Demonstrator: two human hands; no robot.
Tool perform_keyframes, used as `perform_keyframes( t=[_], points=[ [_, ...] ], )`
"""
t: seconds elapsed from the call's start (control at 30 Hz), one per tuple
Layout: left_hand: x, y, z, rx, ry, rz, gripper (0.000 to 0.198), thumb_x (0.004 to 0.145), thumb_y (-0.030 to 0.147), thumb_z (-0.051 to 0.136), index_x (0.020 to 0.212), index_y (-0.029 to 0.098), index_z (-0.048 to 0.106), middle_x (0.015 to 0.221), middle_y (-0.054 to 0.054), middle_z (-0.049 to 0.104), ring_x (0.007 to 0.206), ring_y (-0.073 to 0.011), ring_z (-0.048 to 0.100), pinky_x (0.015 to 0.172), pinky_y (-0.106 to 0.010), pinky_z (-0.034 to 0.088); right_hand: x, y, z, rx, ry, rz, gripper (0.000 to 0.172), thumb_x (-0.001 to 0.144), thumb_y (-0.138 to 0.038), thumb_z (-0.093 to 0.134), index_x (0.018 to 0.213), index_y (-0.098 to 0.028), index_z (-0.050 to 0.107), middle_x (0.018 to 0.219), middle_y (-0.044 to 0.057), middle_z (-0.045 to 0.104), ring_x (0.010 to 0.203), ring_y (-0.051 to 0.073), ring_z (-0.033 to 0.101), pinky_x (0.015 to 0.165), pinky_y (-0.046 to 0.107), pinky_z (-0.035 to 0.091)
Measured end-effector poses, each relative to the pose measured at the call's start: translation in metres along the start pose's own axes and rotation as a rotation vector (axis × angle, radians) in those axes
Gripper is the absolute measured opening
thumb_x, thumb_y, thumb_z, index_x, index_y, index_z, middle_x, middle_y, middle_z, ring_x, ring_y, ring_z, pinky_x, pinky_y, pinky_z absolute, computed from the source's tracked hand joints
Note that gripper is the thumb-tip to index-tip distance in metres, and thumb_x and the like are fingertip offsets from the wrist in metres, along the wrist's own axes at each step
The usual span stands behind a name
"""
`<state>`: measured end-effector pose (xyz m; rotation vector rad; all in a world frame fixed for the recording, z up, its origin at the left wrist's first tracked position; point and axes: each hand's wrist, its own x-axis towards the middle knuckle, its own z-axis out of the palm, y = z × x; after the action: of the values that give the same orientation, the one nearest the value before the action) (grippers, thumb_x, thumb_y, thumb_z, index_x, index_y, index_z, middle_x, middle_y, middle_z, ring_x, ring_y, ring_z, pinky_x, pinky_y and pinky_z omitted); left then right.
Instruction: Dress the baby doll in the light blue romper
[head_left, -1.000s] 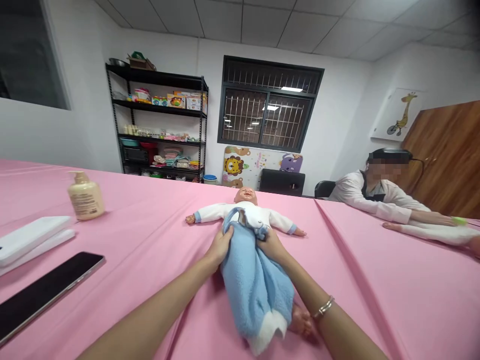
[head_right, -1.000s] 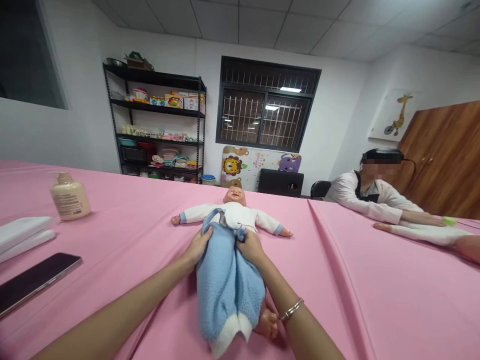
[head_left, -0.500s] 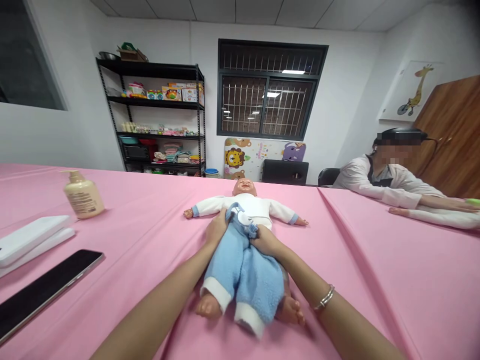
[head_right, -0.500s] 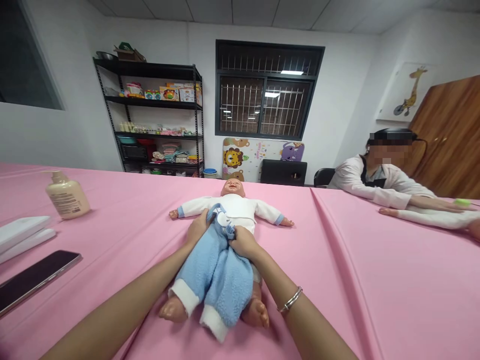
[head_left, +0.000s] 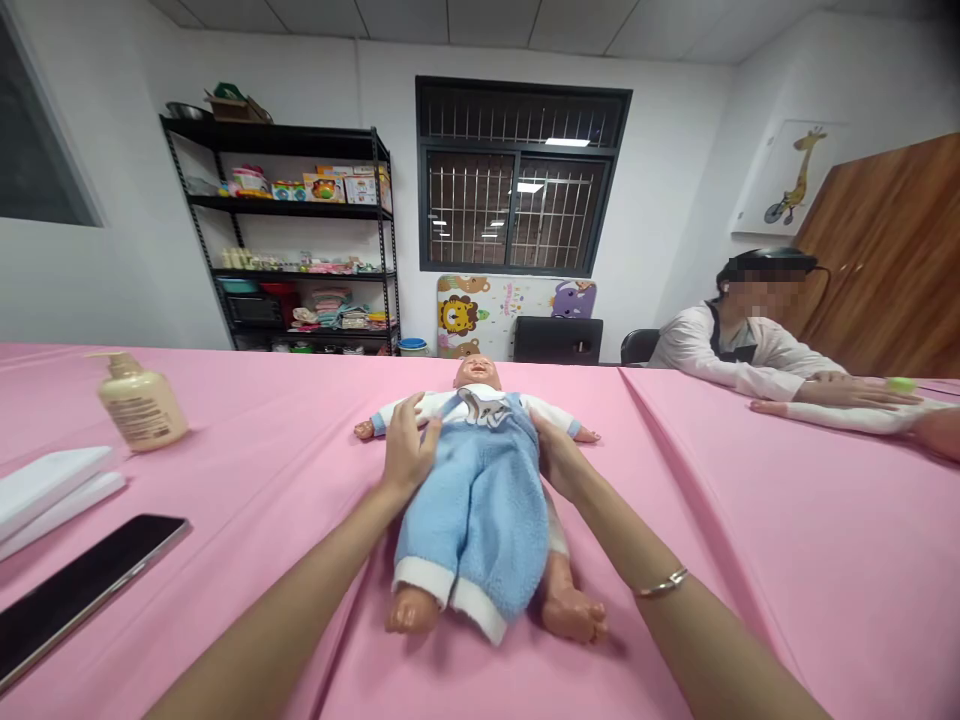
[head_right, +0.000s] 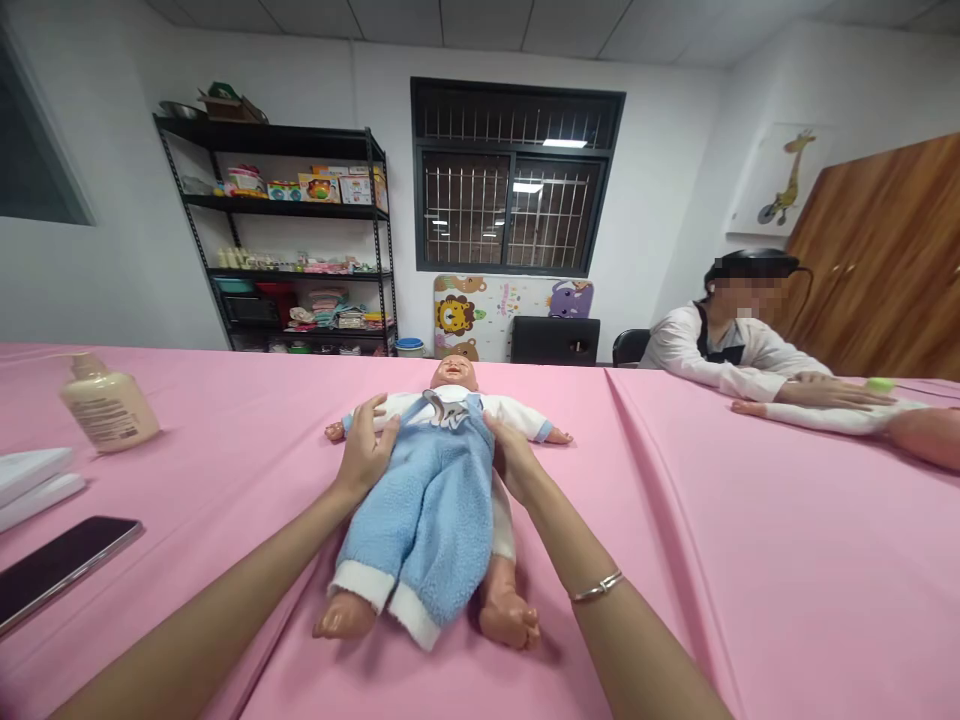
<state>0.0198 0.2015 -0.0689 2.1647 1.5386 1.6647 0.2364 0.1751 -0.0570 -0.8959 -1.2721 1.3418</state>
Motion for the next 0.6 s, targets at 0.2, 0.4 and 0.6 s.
perform_keyframes(
  t=[0.2,0.4,0.6],
  points=[
    [-0.010,0.067,-0.018,0.300,-0.131,0.677,0.064,0.080,0.040,0.056,0.132,0.010,0.033,0.124,-0.016,0.048,0.120,-0.0284,0.038,0.105,-0.041,0.022,-0.010,-0.012,0.010,-0.148,-0.162,-0.074,0.049,0.071,-0.060,0.053,0.070,-0.012,0.059,0.077,0.006,0.062,0.076,0.018,0.056,0.077,0.031,0.045],
    [-0.020,0.075,-0.017,0.370,-0.304,0.840,0.018,0.073,0.010,0.049,0.088,0.017,0.055,0.083,-0.005,0.058,0.093,-0.0232,0.050,0.093,-0.038,0.033,0.004,0.028,-0.006,-0.663,0.294,-0.037,0.062,0.068,-0.044,0.059,0.116,-0.005,0.051,0.108,0.017,0.056,0.100,0.028,0.054,0.091,0.041,0.040],
    [-0.027,0.073,-0.013,0.067,-0.503,0.664,0.033,0.054,0.005,0.043,0.084,0.018,0.046,0.080,-0.003,0.056,0.075,-0.0190,0.054,0.066,-0.028,0.042,-0.009,0.013,0.004,-0.153,-0.029,0.144,0.053,0.070,-0.032,0.062,0.117,-0.015,0.045,0.117,0.011,0.053,0.100,0.019,0.053,0.083,0.027,0.045]
  ],
)
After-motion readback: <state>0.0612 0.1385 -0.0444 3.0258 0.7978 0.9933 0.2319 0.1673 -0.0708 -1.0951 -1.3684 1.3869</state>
